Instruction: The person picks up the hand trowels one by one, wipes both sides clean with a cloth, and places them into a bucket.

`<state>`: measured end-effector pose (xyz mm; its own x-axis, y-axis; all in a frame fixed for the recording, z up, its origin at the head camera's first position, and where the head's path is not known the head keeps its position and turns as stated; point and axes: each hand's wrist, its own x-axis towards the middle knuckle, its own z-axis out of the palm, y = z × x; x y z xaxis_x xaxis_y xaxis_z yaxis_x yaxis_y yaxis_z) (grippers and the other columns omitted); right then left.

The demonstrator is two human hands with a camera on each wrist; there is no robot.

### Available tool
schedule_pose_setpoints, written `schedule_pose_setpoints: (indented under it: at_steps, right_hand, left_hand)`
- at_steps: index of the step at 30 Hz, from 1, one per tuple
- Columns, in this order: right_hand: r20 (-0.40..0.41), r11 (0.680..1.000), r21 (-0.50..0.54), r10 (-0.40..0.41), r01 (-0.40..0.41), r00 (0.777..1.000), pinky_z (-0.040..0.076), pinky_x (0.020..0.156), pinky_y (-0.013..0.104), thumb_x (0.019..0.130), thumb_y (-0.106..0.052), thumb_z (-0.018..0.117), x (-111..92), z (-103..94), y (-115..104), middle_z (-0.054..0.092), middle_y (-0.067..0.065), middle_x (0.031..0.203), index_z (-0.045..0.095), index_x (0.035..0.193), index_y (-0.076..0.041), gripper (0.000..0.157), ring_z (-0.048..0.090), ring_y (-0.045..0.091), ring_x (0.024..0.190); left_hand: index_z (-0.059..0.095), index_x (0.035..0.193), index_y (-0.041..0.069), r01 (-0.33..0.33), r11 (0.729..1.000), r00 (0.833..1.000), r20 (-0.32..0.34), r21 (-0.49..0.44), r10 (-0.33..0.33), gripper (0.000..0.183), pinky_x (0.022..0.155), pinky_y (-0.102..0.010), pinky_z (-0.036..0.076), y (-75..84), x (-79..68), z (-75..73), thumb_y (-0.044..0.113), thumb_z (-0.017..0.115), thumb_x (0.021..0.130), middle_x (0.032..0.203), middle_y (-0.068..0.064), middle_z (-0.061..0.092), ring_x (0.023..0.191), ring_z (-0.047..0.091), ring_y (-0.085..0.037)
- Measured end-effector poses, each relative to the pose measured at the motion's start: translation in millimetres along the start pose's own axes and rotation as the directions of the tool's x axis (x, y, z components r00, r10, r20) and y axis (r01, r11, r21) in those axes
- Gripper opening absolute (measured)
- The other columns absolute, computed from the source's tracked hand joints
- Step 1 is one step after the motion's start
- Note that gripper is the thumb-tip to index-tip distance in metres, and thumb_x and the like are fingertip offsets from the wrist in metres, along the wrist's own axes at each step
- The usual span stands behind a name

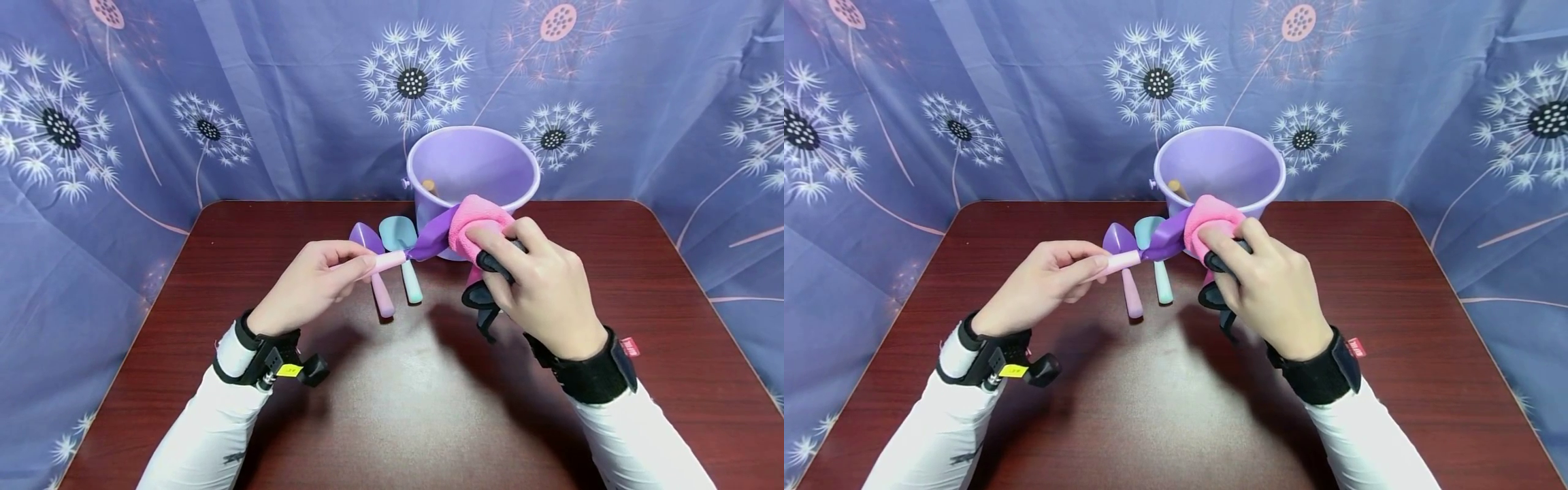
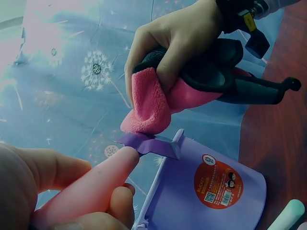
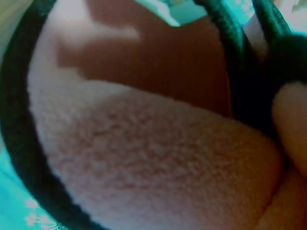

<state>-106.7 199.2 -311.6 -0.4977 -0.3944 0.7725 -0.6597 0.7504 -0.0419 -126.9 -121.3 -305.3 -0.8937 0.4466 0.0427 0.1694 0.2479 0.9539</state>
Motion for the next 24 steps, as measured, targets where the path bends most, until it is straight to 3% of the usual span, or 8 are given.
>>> schedule_pose_setpoints:
  at_steps: [8,19,24]
  right_hand:
    - [-0.018,1.0,-0.003,-0.015,0.015,1.0,0.039,0.043,0.043,0.102,-0.018,0.056,-1,3.2,-5,0.058,0.014,0.095,0.076,0.125,-0.015,0.031,0.048,0.024,0.055]
    - [0.02,0.991,0.071,-0.115,0.113,0.993,0.045,0.044,0.042,0.102,-0.02,0.059,-1,7.7,-17,0.06,0.011,0.096,0.077,0.122,-0.017,0.027,0.052,0.021,0.059]
    - [0.051,0.98,0.107,-0.171,0.165,0.984,0.046,0.046,0.04,0.093,-0.011,0.053,-2,9.1,-17,0.06,0.01,0.098,0.076,0.122,-0.018,0.037,0.053,0.022,0.066]
  left_hand:
    - [0.076,0.103,0.007,0.037,0.998,0.999,0.002,-0.04,-0.037,0.018,0.047,-0.026,0.023,0.9,-0.7,4.9,0.02,0.065,0.106,0.064,-0.003,0.042,0.056,0.033,-0.013]
    - [0.074,0.096,0.008,0.017,1.0,1.0,0.008,-0.022,-0.017,0.023,0.047,-0.026,0.024,0.7,0.8,8.7,0.023,0.062,0.108,0.063,-0.003,0.043,0.056,0.034,-0.013]
    - [0.072,0.095,0.006,0.015,1.0,1.0,0.002,-0.022,-0.015,0.024,0.048,-0.026,0.024,1.0,0.3,8.3,0.024,0.062,0.109,0.063,-0.004,0.042,0.057,0.035,-0.014]
